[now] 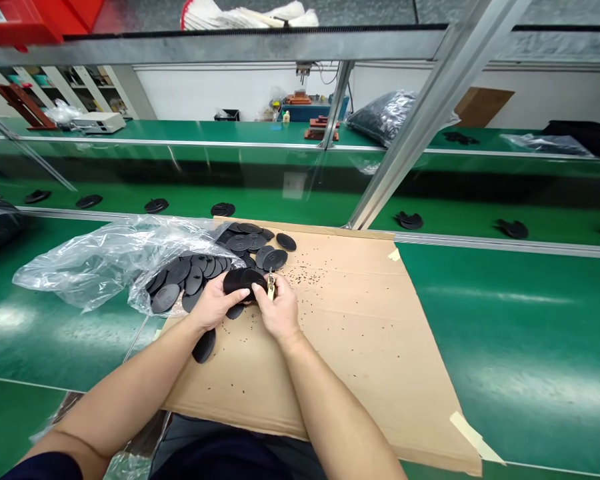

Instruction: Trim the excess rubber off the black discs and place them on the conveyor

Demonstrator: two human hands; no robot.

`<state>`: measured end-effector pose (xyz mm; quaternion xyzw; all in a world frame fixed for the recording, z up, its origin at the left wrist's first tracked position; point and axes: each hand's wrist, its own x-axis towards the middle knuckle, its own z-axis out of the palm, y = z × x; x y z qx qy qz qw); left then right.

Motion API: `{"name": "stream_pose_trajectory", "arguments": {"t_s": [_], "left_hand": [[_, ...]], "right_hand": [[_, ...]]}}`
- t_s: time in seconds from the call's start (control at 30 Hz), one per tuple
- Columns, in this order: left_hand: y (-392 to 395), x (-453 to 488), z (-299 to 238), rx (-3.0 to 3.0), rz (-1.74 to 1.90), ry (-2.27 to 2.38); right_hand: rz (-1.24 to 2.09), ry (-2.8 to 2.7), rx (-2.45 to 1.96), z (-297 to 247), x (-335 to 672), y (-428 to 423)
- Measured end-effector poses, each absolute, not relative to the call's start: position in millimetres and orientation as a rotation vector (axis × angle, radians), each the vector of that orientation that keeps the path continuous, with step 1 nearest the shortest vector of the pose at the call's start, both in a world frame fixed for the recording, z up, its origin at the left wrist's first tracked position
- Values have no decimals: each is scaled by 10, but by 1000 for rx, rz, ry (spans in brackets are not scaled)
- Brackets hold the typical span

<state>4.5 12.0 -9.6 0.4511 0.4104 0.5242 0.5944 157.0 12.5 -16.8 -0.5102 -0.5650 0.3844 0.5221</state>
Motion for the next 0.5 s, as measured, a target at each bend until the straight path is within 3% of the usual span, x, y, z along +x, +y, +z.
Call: {"name": "stream_pose_trajectory", "arguments": {"t_s": [0.5], "left_hand": [[121,-8,-121,1193,1200,1027]], "right_hand": [[1066,-1530,-1166,-127,1689,161]]}}
